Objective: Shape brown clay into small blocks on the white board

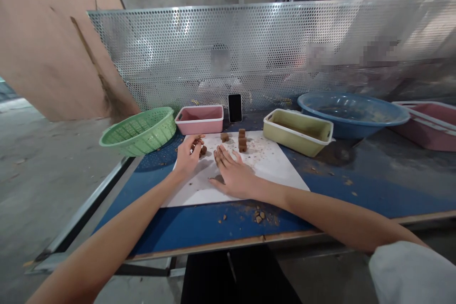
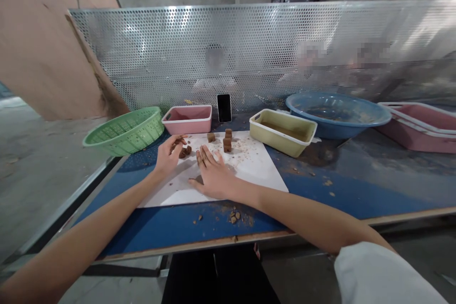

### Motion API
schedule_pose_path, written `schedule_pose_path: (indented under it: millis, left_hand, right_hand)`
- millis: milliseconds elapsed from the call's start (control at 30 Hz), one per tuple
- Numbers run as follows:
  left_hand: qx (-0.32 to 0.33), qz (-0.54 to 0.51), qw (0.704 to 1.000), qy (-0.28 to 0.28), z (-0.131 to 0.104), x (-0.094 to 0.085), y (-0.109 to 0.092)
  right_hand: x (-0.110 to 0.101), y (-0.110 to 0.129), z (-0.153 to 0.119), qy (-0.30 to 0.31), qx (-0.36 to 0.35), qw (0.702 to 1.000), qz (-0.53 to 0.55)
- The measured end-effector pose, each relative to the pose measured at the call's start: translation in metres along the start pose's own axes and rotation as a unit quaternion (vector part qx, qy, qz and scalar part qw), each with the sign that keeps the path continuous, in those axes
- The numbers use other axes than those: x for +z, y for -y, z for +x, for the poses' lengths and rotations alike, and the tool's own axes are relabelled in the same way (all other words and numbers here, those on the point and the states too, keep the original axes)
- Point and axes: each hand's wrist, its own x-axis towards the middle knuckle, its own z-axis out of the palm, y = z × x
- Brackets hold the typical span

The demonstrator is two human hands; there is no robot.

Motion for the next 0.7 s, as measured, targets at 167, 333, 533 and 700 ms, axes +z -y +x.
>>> schedule_pose_path:
  millis: [167, 333, 533, 700]
  left_hand:
    - [0.002, -0.007, 1.000, 0.001, -0.001, 0.001, -0.002]
    - [0.003, 0.006, 1.000, -0.002, -0.002, 0.002, 0.001]
    - [0.011, 0.019, 1.000, -0.003, -0.003, 0.002, 0.003]
    - [0.021, 0.043, 0.999, 0.003, -0.001, 0.003, 0.007]
  right_hand:
    - [0.005, -0.003, 0.002, 0.023, -0.008, 0.999, 0.029]
    - [0.008, -0.004, 0.005, 0.031, -0.019, 0.999, 0.033]
    - [0.010, -0.005, 0.004, 0.010, -0.032, 0.999, 0.038]
    - [0.002, 0.002, -0.007, -0.040, 0.047, 0.998, -0.023]
